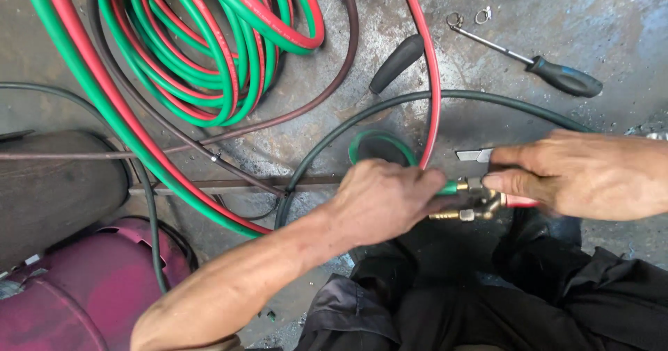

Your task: Connecting fuel and oxygen hoses to a cutting torch assembly on a workshop floor.

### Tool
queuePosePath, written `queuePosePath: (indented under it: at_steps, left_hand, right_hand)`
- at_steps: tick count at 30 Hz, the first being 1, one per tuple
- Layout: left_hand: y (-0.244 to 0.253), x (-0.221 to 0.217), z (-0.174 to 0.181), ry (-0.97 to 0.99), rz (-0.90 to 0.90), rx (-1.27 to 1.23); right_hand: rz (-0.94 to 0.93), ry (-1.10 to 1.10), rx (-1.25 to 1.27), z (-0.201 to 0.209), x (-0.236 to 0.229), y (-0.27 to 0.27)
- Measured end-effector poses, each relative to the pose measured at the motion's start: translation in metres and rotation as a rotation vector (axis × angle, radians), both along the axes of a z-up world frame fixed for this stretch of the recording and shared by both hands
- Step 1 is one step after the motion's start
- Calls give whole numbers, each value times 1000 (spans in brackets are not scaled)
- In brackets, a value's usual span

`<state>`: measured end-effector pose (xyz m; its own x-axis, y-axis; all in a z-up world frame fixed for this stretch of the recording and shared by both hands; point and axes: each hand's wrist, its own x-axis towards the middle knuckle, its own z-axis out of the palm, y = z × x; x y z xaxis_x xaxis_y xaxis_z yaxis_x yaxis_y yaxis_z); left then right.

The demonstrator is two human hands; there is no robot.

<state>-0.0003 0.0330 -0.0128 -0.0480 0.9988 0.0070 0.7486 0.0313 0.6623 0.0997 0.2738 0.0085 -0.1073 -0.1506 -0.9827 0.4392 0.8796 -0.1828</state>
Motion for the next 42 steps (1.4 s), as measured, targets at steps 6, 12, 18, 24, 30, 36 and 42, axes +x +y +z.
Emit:
queuePosePath:
  at_steps: [6, 12, 18, 24, 30, 36, 42]
  left_hand:
    - [1, -31, 32, -427, 152, -142]
    - [-18, -34, 28, -775, 108, -207]
    - [-20, -21, 26, -645, 121, -84]
    - [-28, -13, 13, -301, 102, 29]
    - [-30, -4, 7, 3, 0, 125]
    - [-31, 0, 3, 166, -47, 185]
    - [-31, 1, 13, 246, -59, 213]
  right_hand:
    - [146, 943, 9, -5, 56, 8]
    - [223, 1473, 120, 40, 50, -19]
    - [193, 1657, 82, 37, 51, -9]
    - [20, 1364, 45, 23, 63, -8]
    - [58, 526, -3, 18, 32, -1]
    - [-361, -184, -179, -19, 41, 16]
    - [-735, -572, -371, -39, 71, 15]
